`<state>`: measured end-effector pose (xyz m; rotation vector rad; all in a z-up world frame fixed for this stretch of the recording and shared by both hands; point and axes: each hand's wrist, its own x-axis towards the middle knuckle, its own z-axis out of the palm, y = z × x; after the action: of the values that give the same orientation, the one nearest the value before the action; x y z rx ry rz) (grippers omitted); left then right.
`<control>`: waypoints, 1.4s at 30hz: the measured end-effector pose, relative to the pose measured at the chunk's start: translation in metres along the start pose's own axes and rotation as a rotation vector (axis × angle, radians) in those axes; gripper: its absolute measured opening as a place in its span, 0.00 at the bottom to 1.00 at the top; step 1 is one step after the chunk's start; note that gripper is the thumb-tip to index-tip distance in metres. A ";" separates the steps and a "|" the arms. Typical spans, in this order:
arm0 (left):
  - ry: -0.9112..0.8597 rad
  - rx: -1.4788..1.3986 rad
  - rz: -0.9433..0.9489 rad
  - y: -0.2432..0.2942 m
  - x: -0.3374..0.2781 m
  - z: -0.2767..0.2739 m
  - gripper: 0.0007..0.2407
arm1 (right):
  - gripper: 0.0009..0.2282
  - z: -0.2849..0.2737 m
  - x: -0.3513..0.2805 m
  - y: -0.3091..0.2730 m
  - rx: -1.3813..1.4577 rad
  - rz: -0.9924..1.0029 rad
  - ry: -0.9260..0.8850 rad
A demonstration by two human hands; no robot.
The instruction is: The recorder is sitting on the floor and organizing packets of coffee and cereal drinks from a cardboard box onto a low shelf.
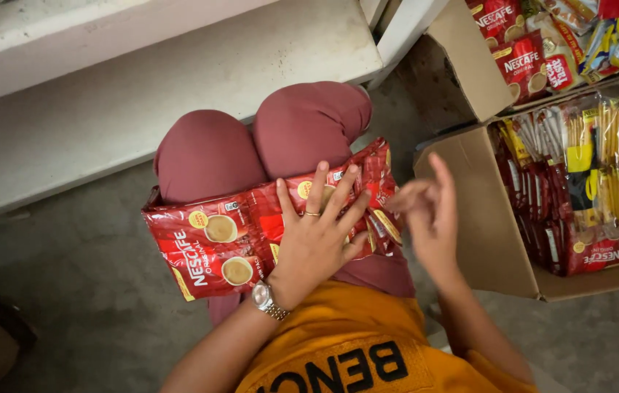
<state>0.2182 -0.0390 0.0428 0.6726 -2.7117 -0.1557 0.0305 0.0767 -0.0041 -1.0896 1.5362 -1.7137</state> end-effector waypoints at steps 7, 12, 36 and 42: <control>0.017 0.013 -0.003 0.001 0.000 -0.002 0.26 | 0.26 -0.017 0.034 0.080 0.176 0.468 -0.023; -0.003 -0.010 -0.016 -0.002 -0.002 0.002 0.27 | 0.31 -0.051 0.012 0.119 0.617 0.642 -0.248; 0.094 -0.153 0.001 0.017 0.040 0.003 0.27 | 0.21 0.011 -0.012 -0.012 0.813 0.136 0.347; 0.066 -0.432 -0.091 0.002 0.059 -0.031 0.32 | 0.23 0.005 -0.024 0.008 0.766 0.066 0.331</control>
<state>0.1791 -0.0655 0.0903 0.6524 -2.4645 -0.7037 0.0466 0.0935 -0.0165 -0.3704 0.9016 -2.2269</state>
